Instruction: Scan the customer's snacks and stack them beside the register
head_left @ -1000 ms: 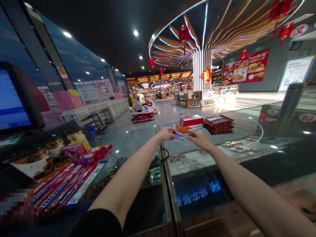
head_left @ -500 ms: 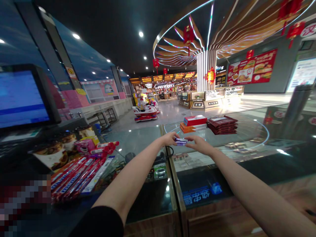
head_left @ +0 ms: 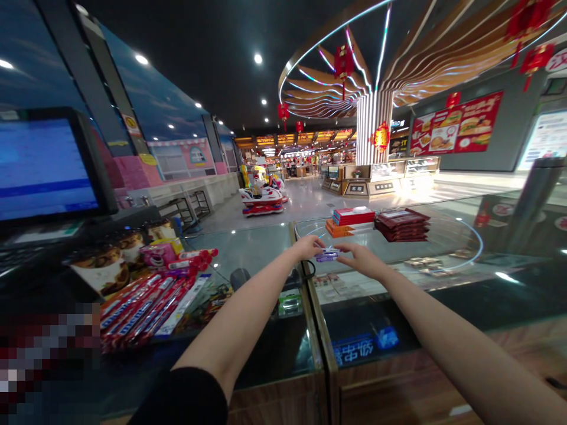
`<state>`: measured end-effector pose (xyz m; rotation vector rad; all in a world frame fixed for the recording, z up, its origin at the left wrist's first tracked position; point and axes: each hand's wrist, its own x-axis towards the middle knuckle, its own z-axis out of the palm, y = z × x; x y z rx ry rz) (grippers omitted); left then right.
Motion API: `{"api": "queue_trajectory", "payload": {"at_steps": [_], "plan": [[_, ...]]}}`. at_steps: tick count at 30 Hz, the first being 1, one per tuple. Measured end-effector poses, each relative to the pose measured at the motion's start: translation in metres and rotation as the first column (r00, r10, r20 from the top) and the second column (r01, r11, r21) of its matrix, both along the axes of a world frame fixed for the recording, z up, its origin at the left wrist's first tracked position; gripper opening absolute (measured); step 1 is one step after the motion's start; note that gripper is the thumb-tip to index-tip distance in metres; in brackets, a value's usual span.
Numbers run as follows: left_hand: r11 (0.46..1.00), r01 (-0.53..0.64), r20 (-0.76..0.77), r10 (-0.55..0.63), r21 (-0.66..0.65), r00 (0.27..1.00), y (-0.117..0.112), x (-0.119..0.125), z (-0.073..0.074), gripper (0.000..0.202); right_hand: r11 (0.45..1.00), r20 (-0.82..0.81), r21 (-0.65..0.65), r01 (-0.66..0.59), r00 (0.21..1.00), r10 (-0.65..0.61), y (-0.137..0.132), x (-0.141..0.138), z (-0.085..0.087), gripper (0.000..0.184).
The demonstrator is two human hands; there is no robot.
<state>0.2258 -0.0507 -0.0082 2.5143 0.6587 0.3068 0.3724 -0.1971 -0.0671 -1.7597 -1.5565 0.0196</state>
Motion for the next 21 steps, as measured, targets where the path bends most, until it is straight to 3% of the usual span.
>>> {"api": "queue_trajectory", "payload": {"at_steps": [9,21], "plan": [[0.995,-0.091,0.102,0.086,0.047,0.991,0.004,-0.013,0.017,0.026,0.998,-0.138,0.055,-0.002,0.990,0.010,0.006,-0.008,0.009,0.045],[0.999,0.010,0.151,-0.016,0.040,0.988,0.029,-0.070,0.044,0.023,0.994,-0.198,0.078,-0.072,0.976,0.086,0.033,-0.054,0.037,0.041]]}}
